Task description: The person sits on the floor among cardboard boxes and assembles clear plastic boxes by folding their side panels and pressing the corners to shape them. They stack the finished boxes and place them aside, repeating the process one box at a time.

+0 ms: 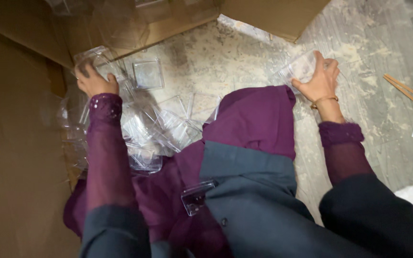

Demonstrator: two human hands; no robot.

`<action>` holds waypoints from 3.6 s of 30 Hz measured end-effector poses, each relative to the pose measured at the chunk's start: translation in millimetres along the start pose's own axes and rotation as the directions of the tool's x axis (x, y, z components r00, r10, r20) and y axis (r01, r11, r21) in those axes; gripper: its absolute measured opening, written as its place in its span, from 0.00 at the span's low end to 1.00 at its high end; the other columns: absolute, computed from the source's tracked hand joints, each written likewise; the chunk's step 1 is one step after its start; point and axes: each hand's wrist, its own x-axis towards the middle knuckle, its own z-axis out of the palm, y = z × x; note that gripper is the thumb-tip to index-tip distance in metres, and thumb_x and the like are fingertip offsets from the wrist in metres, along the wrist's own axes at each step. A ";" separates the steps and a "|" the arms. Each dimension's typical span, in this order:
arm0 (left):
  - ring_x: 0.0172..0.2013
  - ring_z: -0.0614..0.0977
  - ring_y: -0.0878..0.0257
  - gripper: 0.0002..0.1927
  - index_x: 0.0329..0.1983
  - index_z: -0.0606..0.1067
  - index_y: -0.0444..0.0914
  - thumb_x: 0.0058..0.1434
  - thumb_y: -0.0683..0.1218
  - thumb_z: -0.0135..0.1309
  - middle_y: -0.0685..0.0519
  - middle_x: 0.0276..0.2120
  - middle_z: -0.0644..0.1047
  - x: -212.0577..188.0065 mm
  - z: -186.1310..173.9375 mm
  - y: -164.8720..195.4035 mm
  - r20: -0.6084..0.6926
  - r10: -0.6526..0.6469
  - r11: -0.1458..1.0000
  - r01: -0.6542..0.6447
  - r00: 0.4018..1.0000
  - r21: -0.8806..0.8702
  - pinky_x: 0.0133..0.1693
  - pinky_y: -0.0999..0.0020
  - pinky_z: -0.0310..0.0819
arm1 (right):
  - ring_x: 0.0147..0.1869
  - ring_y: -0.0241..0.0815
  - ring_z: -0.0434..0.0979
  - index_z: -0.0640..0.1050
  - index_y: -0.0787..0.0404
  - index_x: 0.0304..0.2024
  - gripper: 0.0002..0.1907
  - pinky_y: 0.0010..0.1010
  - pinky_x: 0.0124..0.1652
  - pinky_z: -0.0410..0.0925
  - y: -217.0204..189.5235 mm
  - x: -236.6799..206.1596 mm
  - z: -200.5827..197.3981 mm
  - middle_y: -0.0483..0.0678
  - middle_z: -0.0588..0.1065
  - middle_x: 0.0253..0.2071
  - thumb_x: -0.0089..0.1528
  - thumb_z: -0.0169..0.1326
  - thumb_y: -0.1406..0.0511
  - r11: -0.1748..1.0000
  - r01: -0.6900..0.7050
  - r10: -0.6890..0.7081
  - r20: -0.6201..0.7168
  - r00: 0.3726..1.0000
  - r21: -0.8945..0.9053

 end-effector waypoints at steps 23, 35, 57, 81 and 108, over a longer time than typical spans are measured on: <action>0.67 0.66 0.49 0.44 0.74 0.55 0.47 0.60 0.60 0.62 0.44 0.67 0.65 45.0 -3.0 52.0 0.199 -0.224 0.962 0.184 0.954 0.199 0.66 0.31 0.47 | 0.77 0.68 0.43 0.54 0.41 0.74 0.54 0.68 0.63 0.56 -229.4 -66.4 92.0 0.57 0.51 0.73 0.50 0.67 0.64 0.928 0.371 -0.307 0.660 0.686 0.046; 0.50 0.83 0.49 0.36 0.60 0.72 0.49 0.47 0.49 0.72 0.44 0.48 0.82 10.5 23.8 59.9 0.597 0.265 0.959 -0.271 0.757 -0.082 0.52 0.56 0.76 | 0.72 0.63 0.55 0.63 0.52 0.70 0.46 0.56 0.65 0.57 -216.0 -51.9 116.0 0.59 0.61 0.65 0.51 0.67 0.59 0.925 0.348 -0.380 0.454 0.806 0.156; 0.43 0.85 0.54 0.21 0.64 0.71 0.37 0.72 0.50 0.50 0.48 0.52 0.74 -171.6 -64.0 59.2 0.418 0.224 0.274 0.354 0.881 -0.894 0.45 0.60 0.84 | 0.52 0.34 0.80 0.80 0.59 0.52 0.12 0.27 0.46 0.75 -246.4 -79.7 33.7 0.46 0.80 0.51 0.68 0.55 0.63 0.034 -0.284 -0.371 0.276 0.887 0.958; 0.62 0.73 0.42 0.35 0.73 0.58 0.50 0.67 0.65 0.47 0.35 0.64 0.65 -219.0 -111.5 77.8 0.490 0.465 -0.357 0.663 0.737 -0.658 0.55 0.39 0.75 | 0.75 0.52 0.59 0.72 0.66 0.55 0.19 0.45 0.66 0.62 -293.7 -126.1 -45.3 0.54 0.61 0.72 0.62 0.60 0.69 0.128 0.187 -0.776 -0.019 0.630 0.974; 0.51 0.75 0.54 0.37 0.72 0.60 0.45 0.67 0.69 0.42 0.48 0.64 0.69 -228.2 -84.3 87.8 0.578 0.420 -0.002 0.637 0.700 -0.771 0.44 0.55 0.77 | 0.72 0.54 0.66 0.54 0.58 0.76 0.60 0.41 0.69 0.63 -291.1 -135.9 -104.2 0.57 0.62 0.66 0.47 0.73 0.62 0.312 0.582 -0.908 0.056 0.414 0.751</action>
